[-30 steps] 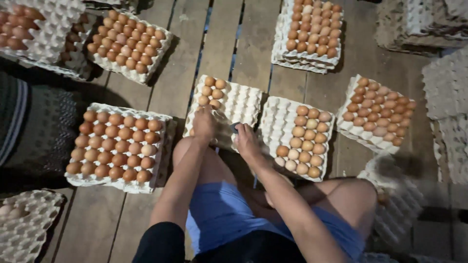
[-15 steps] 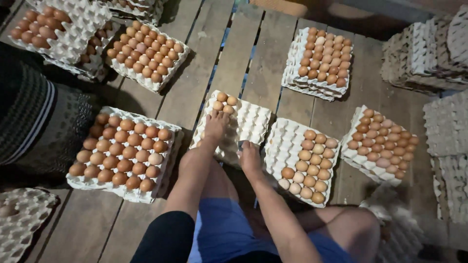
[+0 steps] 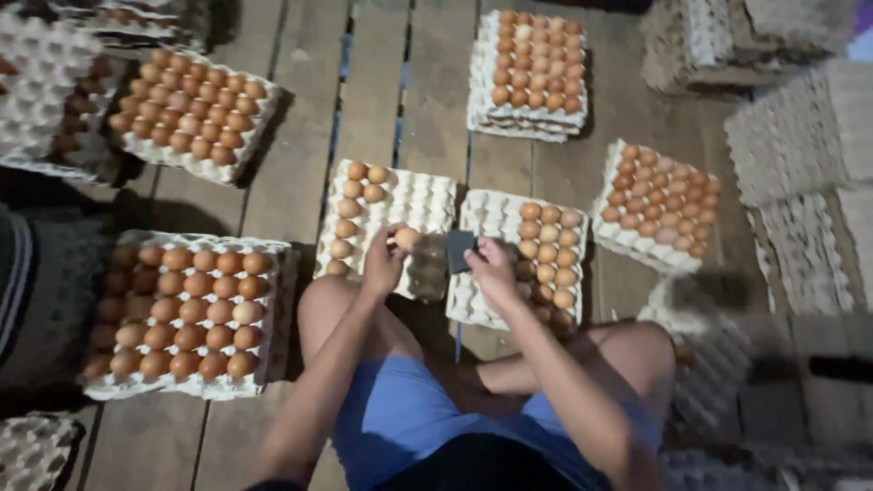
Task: A person sits on the floor and uses a small light to inspect eggs one by one before placing them into egg trays.
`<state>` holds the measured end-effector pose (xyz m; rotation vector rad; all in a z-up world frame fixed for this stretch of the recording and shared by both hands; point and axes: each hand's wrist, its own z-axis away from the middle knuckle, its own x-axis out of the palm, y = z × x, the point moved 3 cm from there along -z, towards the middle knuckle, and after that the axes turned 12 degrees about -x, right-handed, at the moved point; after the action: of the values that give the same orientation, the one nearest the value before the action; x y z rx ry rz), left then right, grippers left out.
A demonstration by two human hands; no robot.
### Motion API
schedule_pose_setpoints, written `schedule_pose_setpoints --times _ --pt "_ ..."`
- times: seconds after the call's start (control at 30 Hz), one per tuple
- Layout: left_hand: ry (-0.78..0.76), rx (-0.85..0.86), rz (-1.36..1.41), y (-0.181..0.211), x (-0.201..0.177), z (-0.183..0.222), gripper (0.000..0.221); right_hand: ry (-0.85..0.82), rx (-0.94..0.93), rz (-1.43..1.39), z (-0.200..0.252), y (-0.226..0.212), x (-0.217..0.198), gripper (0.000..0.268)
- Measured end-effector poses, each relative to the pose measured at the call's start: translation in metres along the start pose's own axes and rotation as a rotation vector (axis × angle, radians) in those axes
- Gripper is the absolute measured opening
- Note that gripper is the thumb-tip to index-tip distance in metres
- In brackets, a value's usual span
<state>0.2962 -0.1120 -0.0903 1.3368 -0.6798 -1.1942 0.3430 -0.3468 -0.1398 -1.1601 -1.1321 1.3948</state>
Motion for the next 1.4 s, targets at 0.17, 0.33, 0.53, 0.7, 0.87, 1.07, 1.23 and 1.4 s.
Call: schedule_pose_setpoints --times 0.17,0.33,0.53,0.7,0.87,1.07,1.23,1.4 --pt "-0.268 -0.195 0.415 0.029 0.072 0.064 0.053 0.145 -0.114 -0.202 0.037 -0.062 -0.050 0.038" --pt "-0.309 -0.202 0.457 0.073 0.102 0.083 0.050 0.299 -0.404 0.087 0.053 -0.094 -0.086 0.020" --pt "-0.287 -0.165 0.414 0.093 0.119 0.089 0.058 0.139 -0.640 0.271 0.074 -0.137 -0.090 0.014" --pt "-0.278 -0.205 0.432 0.092 0.120 0.101 0.050 0.182 -0.487 0.255 0.081 -0.110 -0.093 0.012" --pt "-0.177 -0.201 0.451 0.108 0.117 0.102 0.046 0.220 -0.596 0.287 0.094 -0.151 -0.074 0.007" --pt "-0.208 -0.229 0.338 0.108 0.121 0.104 0.049 0.305 -0.450 0.251 0.084 -0.130 -0.077 0.007" --pt "-0.172 -0.286 0.407 0.103 0.125 0.109 0.046 0.355 -0.503 0.265 0.095 -0.134 -0.074 0.007" --pt "-0.164 -0.338 0.312 0.083 0.132 0.117 0.047 0.377 -0.412 0.303 0.098 -0.107 -0.075 0.007"
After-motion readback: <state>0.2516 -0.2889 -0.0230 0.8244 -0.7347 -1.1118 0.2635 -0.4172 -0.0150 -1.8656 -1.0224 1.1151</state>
